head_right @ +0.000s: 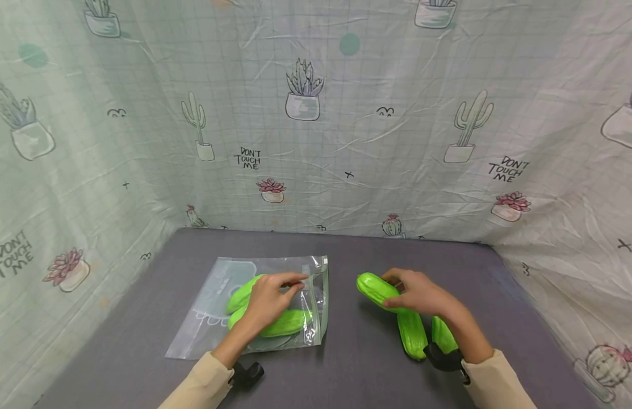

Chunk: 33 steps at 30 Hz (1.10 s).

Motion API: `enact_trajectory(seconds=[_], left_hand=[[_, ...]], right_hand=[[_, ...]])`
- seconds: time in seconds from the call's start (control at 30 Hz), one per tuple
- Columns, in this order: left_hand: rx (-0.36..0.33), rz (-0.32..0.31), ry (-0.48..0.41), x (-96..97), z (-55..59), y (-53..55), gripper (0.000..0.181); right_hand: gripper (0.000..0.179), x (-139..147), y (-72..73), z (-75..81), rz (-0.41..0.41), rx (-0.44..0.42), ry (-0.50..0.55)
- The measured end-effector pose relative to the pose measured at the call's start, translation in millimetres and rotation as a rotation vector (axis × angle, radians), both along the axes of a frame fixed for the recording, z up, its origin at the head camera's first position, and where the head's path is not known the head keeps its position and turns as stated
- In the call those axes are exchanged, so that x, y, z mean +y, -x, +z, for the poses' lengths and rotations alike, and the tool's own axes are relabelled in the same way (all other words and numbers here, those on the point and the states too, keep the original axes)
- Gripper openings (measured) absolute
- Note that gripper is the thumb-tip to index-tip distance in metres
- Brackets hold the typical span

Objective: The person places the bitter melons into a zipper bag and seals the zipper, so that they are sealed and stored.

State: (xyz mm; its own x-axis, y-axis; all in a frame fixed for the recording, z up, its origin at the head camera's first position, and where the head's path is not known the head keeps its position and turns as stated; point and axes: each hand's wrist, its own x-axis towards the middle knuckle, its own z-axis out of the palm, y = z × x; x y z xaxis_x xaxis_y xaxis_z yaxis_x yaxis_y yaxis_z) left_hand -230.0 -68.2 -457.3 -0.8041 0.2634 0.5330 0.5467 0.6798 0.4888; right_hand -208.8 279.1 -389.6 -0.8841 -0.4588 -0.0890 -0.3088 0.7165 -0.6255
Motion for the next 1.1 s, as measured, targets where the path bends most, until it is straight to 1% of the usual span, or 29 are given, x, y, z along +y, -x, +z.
enact_trajectory(seconds=[0.23, 0.43, 0.67, 0.8, 1.0, 1.1], left_hand=[[-0.005, -0.008, -0.01, 0.2, -0.5, -0.4, 0.022], [0.0, -0.015, -0.011, 0.8, -0.7, 0.5, 0.022], [0.021, -0.009, -0.006, 1.5, 1.7, 1.6, 0.022], [0.022, -0.008, -0.004, 1.1, 1.2, 2.0, 0.022], [-0.004, -0.008, -0.005, 0.4, -0.2, 1.4, 0.022], [-0.019, -0.008, -0.004, 0.0, 0.2, 0.7, 0.022]], right_hand=[[0.057, -12, 2.6, -8.0, 0.063, -0.004, 0.042], [0.058, -20, 5.0, -13.9, 0.117, 0.009, 0.041], [0.056, -31, 4.5, -24.8, 0.138, -0.013, 0.042], [0.053, -38, 3.3, -32.3, 0.155, -0.012, 0.049], [0.049, -47, 0.8, -39.9, 0.199, 0.009, 0.057], [0.047, -51, -0.9, -43.2, 0.207, 0.012, 0.061]])
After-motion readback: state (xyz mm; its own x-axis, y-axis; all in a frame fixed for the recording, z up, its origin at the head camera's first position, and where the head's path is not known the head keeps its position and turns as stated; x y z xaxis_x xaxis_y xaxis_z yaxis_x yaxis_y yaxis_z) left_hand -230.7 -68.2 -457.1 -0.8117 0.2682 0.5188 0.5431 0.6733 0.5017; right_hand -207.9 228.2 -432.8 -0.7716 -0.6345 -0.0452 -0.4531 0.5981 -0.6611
